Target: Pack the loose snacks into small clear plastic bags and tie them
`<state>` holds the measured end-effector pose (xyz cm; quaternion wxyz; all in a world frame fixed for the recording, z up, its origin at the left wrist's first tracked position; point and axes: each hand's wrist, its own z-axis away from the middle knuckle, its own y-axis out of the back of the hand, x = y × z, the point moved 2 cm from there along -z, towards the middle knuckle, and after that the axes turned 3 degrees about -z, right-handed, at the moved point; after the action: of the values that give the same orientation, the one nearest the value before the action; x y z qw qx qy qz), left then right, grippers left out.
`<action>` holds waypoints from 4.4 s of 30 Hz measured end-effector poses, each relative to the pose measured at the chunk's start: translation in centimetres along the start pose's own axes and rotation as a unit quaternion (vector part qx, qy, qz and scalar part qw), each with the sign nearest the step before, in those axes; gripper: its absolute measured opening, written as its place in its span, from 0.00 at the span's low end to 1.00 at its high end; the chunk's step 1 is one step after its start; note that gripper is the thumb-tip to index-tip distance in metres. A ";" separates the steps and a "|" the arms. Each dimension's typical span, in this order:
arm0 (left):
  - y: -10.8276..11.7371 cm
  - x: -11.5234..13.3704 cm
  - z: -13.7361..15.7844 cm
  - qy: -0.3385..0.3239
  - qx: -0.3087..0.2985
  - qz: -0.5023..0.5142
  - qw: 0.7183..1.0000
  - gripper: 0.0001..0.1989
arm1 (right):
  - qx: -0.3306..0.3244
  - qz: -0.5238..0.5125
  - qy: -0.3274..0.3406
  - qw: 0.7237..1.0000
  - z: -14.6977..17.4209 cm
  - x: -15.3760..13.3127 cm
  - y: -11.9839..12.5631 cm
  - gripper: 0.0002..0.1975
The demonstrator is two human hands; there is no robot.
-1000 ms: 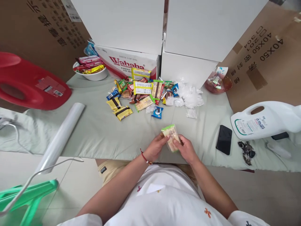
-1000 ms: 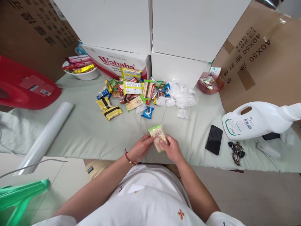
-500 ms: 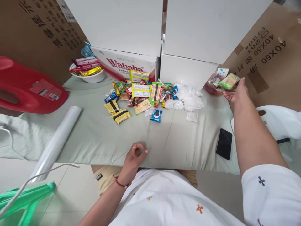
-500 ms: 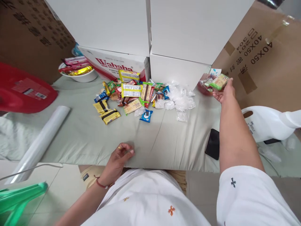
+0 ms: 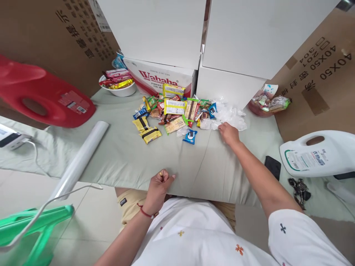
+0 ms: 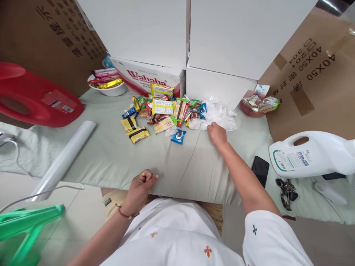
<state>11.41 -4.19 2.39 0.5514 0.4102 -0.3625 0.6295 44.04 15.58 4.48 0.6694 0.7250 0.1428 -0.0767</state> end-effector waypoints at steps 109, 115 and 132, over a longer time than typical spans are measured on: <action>-5.0 2.0 -3.5 0.091 -0.084 0.386 0.914 0.10 | 0.015 -0.488 -0.248 0.837 15.2 -7.3 -4.4 0.25; -3.5 2.3 -4.3 0.092 -0.028 0.415 0.905 0.08 | -0.017 -0.570 -0.263 0.778 15.8 -6.6 -4.3 0.18; -4.0 3.6 -4.1 0.121 -0.080 0.449 0.882 0.13 | -0.044 -0.666 -0.317 0.673 14.1 -9.9 -5.0 0.31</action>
<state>14.64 1.51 4.06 0.2804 0.0786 -0.4870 0.8234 34.22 0.81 1.43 0.4768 0.3393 0.3701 -0.7215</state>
